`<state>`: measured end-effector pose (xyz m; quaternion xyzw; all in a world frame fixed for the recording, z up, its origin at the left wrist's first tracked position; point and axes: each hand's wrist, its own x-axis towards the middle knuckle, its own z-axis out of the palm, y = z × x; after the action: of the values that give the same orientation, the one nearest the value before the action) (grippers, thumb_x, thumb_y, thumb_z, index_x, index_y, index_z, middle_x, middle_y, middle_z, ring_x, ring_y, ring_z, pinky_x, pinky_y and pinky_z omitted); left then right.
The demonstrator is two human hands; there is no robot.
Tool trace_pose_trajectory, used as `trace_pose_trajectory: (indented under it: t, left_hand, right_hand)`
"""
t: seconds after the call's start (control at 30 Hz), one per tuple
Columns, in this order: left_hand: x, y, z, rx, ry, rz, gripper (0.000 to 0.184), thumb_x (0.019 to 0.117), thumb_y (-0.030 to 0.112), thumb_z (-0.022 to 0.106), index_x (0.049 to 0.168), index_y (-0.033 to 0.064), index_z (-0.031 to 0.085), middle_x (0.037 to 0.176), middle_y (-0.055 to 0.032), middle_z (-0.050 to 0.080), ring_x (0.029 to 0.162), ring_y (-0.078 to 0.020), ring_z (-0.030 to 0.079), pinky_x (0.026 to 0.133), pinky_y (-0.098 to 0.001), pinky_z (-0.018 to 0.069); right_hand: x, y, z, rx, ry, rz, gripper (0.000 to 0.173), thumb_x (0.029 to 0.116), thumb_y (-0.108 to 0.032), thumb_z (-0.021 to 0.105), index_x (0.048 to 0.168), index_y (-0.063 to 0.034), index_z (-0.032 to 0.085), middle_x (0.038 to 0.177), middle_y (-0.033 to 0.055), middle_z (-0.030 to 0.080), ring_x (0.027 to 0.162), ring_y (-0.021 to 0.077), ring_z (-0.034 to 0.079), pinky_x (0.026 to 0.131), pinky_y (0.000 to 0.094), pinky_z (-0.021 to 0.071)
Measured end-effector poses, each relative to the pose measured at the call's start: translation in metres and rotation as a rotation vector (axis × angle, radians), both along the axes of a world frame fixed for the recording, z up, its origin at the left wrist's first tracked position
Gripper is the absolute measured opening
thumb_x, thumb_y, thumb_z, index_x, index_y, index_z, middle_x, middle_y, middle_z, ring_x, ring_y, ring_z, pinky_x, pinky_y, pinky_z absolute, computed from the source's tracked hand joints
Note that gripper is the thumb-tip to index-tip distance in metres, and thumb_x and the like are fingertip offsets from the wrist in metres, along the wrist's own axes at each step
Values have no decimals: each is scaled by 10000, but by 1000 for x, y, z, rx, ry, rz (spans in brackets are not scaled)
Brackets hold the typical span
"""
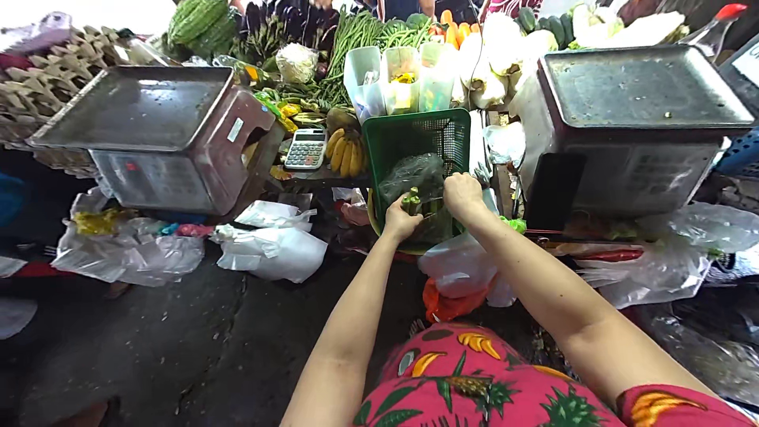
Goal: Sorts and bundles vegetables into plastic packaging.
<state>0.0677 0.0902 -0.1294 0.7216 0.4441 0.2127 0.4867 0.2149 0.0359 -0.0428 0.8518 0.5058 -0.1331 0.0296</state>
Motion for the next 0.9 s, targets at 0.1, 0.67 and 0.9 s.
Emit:
trace_pose_trajectory:
  t: [0.1, 0.67, 0.9]
  left_hand:
    - [-9, -1, -14, -82, -257, 28, 493, 792, 25, 750, 1268, 97, 641, 998, -70, 672, 856, -151, 642, 782, -370, 558]
    - [11, -4, 34, 185, 673, -291, 1051, 817, 68, 677, 1656, 359, 115, 1297, -222, 637, 1180, -403, 639, 959, -604, 523]
    - [13, 8, 38, 99, 602, -243, 1198, 771, 117, 759, 1655, 293, -29, 1229, -256, 654, 1108, -419, 668, 929, -620, 534]
  right_hand:
    - [0, -3, -8, -3, -53, 22, 158, 947, 16, 572, 1013, 85, 697, 1210, 252, 647, 1163, 421, 624, 911, 571, 522]
    - [8, -16, -49, 257, 104, 307, 282, 1030, -205, 561, 1275, -143, 687, 1313, 210, 602, 1219, 396, 582, 987, 541, 497]
    - [-1, 15, -18, 42, 190, 8, 537, 925, -153, 702, 1428, -24, 562, 1514, 290, 430, 1247, 500, 555, 916, 651, 527]
